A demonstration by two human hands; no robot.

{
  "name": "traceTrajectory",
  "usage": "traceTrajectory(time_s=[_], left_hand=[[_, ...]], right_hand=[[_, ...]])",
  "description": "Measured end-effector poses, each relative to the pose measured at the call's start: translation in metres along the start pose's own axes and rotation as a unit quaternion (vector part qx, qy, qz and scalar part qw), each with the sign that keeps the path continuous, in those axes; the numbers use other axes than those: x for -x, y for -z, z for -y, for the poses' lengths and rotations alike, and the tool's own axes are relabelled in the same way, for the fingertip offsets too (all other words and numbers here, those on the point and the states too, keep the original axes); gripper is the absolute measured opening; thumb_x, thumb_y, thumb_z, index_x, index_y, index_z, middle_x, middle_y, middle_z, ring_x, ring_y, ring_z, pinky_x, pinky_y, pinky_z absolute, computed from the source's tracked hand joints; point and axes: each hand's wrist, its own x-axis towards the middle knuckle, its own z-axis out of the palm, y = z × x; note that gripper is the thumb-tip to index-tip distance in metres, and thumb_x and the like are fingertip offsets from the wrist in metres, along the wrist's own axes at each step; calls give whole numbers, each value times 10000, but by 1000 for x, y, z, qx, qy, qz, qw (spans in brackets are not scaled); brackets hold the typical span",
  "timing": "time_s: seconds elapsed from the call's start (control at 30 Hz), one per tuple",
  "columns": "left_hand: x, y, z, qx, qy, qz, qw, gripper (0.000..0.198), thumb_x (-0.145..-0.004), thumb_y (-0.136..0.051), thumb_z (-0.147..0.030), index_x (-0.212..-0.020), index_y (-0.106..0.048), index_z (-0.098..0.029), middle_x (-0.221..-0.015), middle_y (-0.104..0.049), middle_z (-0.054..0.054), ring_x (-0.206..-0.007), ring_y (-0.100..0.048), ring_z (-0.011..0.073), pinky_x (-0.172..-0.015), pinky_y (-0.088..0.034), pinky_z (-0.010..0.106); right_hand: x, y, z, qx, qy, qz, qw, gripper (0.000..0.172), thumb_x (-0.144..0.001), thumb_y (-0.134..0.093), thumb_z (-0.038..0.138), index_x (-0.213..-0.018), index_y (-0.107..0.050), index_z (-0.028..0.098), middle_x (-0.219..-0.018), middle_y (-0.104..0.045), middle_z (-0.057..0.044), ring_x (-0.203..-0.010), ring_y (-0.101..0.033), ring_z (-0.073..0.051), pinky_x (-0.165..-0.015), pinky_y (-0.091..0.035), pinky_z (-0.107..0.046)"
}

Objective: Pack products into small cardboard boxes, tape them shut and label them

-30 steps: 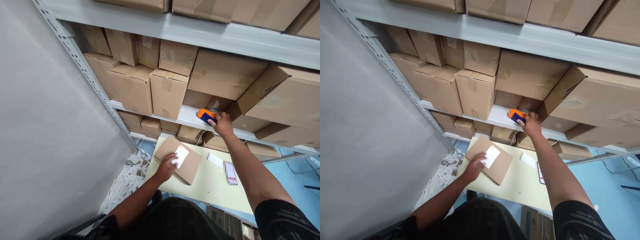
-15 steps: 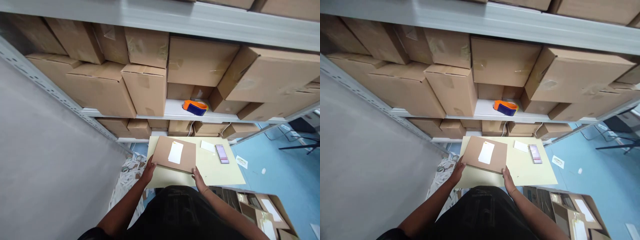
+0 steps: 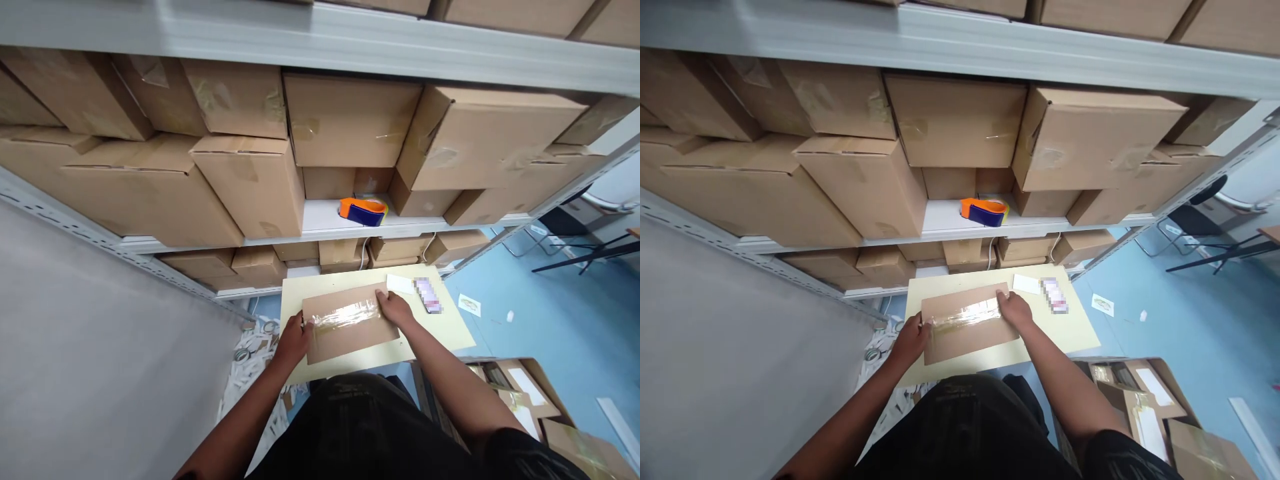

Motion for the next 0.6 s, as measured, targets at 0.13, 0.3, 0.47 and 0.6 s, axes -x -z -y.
traceTrajectory(time_s=[0.13, 0.3, 0.47, 0.6], left_hand=[[-25, -9, 3, -78, 55, 11, 995, 368, -1020, -399, -429, -1102, -670, -194, -1047, -713, 125, -1063, -671, 300, -958, -502, 406], [-25, -10, -23, -152, 27, -57, 986, 370, -977, -448, -406, -1188, -664, -192, -1178, -702, 155, -1184, -615, 351, -1062, -463, 483], [-35, -44, -119, -160, -136, -48, 976, 342, -971, -529, -386, -1252, -674, -256, -1309, -657, 114, -1281, -536, 350, -1177, -352, 510], [-83, -122, -204, -197, -240, 142, 940, 302, -984, -527, -351, -1217, -693, -252, -1232, -682, 104, -1207, -577, 307, -1100, -423, 458]], right_hand=[[-14, -8, -9, -23, 14, 19, 999, 730, -936, -362, 772, -1151, -675, 149, -1173, -737, -217, -1077, -694, -341, -885, -491, -403], [-15, -13, -75, -194, 87, 65, 975, 693, -966, -257, 740, -1138, -675, 215, -1134, -752, -114, -965, -704, -264, -846, -528, -372], [-14, -19, -196, -241, 4, 122, 963, 614, -925, -364, 728, -977, -679, 203, -961, -755, -98, -734, -689, -214, -706, -523, -329], [-19, -18, -269, -188, -5, 163, 969, 502, -908, -442, 640, -894, -691, 204, -866, -750, -75, -706, -686, -210, -721, -499, -326]])
